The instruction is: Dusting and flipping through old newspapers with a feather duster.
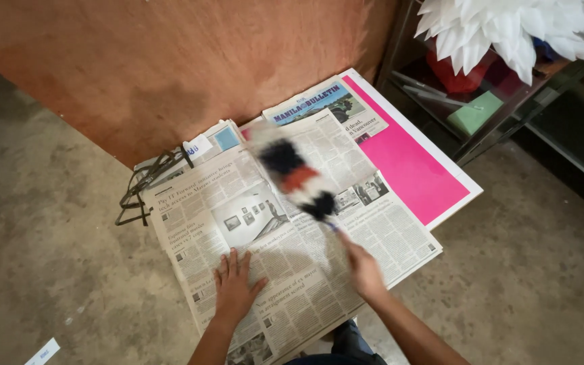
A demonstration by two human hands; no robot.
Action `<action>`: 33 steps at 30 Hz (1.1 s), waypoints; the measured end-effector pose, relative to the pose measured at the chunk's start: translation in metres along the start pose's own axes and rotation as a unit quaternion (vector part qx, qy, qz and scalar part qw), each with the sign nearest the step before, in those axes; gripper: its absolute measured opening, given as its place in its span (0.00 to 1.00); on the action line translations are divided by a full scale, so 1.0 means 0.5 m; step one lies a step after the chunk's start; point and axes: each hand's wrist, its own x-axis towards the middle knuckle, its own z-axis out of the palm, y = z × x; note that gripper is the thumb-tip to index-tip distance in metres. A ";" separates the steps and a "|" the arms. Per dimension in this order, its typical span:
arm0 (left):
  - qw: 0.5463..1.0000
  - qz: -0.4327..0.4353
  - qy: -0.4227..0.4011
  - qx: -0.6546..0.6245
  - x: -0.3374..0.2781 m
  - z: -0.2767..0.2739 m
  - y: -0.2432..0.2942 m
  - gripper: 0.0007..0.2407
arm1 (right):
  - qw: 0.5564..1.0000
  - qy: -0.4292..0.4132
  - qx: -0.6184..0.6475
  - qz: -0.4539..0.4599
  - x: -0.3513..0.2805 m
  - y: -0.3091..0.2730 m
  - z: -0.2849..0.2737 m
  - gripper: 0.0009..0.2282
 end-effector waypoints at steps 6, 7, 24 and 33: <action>1.000 -0.014 0.002 -0.001 0.003 0.003 0.000 0.40 | 0.989 -0.057 0.095 0.096 0.098 -0.086 -0.066 0.30; 1.000 -0.017 0.003 -0.002 0.003 -0.001 0.003 0.40 | 0.989 -0.060 0.093 0.093 0.121 -0.033 -0.061 0.30; 0.999 -0.035 -0.027 -0.003 0.005 -0.008 0.007 0.41 | 0.958 0.150 -0.152 0.192 0.203 0.378 -0.253 0.26; 0.998 -0.046 -0.035 0.006 0.009 0.003 0.000 0.41 | 0.956 0.150 -0.209 0.143 0.162 0.360 -0.183 0.17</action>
